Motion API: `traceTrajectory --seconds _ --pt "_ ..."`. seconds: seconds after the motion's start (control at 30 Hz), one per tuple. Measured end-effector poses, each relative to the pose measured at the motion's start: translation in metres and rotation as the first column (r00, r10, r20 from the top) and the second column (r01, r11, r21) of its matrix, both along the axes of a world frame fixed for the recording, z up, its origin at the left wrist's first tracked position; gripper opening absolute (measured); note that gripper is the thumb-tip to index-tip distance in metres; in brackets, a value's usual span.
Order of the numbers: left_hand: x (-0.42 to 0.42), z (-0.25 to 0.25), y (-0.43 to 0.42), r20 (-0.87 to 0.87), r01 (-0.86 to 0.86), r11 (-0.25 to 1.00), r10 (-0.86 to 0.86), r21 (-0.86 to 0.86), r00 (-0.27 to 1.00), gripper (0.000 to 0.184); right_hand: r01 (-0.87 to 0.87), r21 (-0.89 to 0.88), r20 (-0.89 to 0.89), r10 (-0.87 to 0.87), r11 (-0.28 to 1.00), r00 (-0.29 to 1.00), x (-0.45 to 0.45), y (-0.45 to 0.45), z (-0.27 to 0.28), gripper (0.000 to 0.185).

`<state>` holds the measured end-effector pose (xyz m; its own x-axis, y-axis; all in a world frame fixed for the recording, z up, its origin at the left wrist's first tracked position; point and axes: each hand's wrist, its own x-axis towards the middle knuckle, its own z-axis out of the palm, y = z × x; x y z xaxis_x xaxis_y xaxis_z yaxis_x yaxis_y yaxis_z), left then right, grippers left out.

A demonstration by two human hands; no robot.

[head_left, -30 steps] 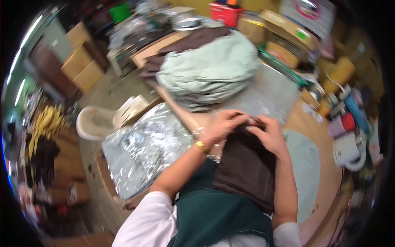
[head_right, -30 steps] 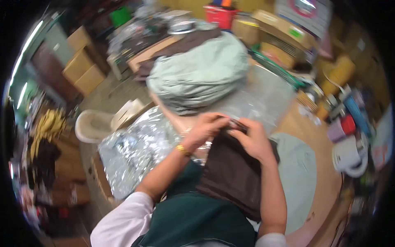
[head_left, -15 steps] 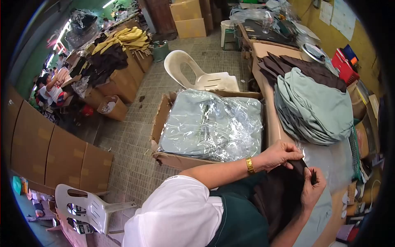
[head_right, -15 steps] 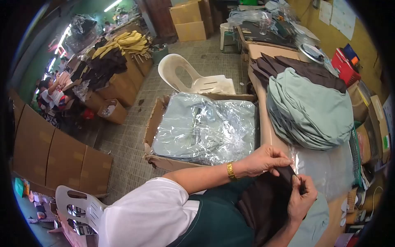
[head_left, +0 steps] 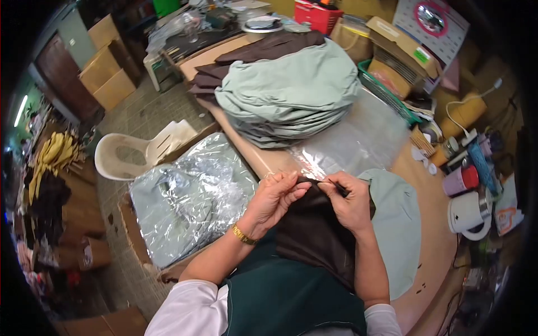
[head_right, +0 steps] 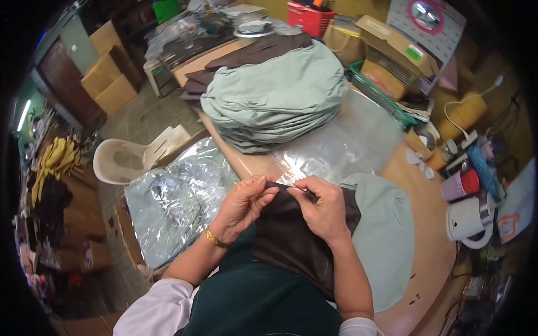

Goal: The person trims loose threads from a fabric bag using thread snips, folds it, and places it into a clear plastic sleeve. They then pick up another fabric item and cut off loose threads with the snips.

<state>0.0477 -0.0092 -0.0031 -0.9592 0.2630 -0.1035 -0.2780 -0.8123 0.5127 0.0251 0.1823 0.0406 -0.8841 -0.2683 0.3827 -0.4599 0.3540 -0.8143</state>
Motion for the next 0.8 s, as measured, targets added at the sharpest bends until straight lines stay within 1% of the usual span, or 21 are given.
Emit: traceTrajectory --seconds 0.07,0.1,0.13,0.17,0.2,0.23,0.27,0.33,0.37,0.4,0.47,0.5,0.53,0.57,0.6,0.63,0.7,0.77,0.8 --pt "0.004 0.003 0.005 0.009 0.004 0.998 -0.004 0.057 1.000 0.021 0.011 0.009 0.010 -0.011 1.000 1.000 -0.002 0.008 -0.005 0.013" --pt "0.003 0.005 0.005 0.010 0.011 0.998 -0.012 0.055 1.000 0.021 0.001 0.016 0.024 -0.001 1.000 1.000 -0.002 0.009 -0.005 0.017" --pt "0.002 0.007 0.005 0.009 0.021 1.000 -0.021 0.023 1.000 0.023 0.006 0.015 0.025 -0.006 1.000 1.000 0.002 0.010 0.000 0.017" --pt "0.002 0.008 0.005 0.009 0.028 1.000 -0.028 -0.008 1.000 0.025 0.140 0.094 -0.092 -0.131 0.986 0.987 0.008 0.007 0.012 0.022" --pt "0.003 0.012 0.007 0.008 0.028 1.000 -0.028 -0.009 1.000 0.025 0.277 0.156 -0.218 -0.240 0.948 0.946 0.013 0.004 0.022 0.028" --pt "0.004 0.018 0.011 -0.007 -0.002 0.998 0.002 -0.060 1.000 0.026 0.311 0.195 -0.243 -0.262 0.930 0.934 0.017 0.004 0.026 0.037" --pt "0.005 0.021 0.014 -0.024 -0.034 0.993 0.032 -0.111 0.999 0.028 0.310 0.195 -0.243 -0.260 0.931 0.934 0.022 0.004 0.030 0.037" --pt "0.006 0.020 0.021 -0.048 -0.058 0.991 0.052 -0.118 0.997 0.028 0.326 0.358 -0.431 -0.154 0.875 0.889 0.030 0.004 0.036 0.036" --pt "0.006 0.020 0.024 -0.073 -0.082 0.989 0.073 -0.124 0.995 0.027 0.328 0.362 -0.515 -0.105 0.873 0.851 0.031 0.002 0.036 0.036" --pt "0.006 0.020 0.026 -0.072 -0.078 0.989 0.069 -0.122 0.995 0.027 0.331 0.364 -0.515 -0.108 0.870 0.851 0.033 0.000 0.037 0.036" --pt "0.005 0.019 0.028 -0.128 -0.069 0.984 0.048 -0.164 0.991 0.026 0.394 0.401 -0.624 -0.068 0.827 0.779 0.038 -0.003 0.039 0.033" --pt "0.004 0.017 0.030 -0.128 -0.068 0.984 0.047 -0.163 0.991 0.026 0.417 0.373 -0.676 -0.065 0.829 0.734 0.037 -0.004 0.037 0.029" --pt "0.003 0.013 0.031 -0.169 -0.078 0.982 0.049 -0.171 0.984 0.026 0.418 0.374 -0.676 -0.065 0.828 0.734 0.036 -0.004 0.037 0.029" --pt "0.002 0.015 0.033 -0.209 -0.088 0.980 0.049 -0.179 0.977 0.025 0.439 0.388 -0.700 -0.051 0.811 0.713 0.036 -0.003 0.037 0.024" --pt "0.003 0.019 0.036 -0.209 -0.087 0.980 0.048 -0.180 0.977 0.025 0.460 0.399 -0.723 -0.036 0.793 0.690 0.036 -0.003 0.037 0.020" --pt "0.005 0.025 0.040 -0.195 -0.103 0.973 0.063 -0.205 0.979 0.024 0.460 0.399 -0.722 -0.038 0.793 0.691 0.036 -0.004 0.037 0.020" --pt "0.007 0.029 0.042 -0.182 -0.117 0.966 0.075 -0.232 0.980 0.025 0.462 0.380 -0.750 -0.025 0.801 0.660 0.035 -0.005 0.036 0.013" --pt "0.008 0.025 0.042 -0.241 -0.107 0.962 0.045 -0.250 0.969 0.025 0.459 0.408 -0.735 -0.015 0.789 0.678 0.036 -0.004 0.036 0.012" --pt "0.010 0.026 0.043 -0.239 -0.104 0.963 0.043 -0.250 0.970 0.025 0.455 0.435 -0.719 -0.004 0.777 0.695 0.037 -0.003 0.036 0.012"
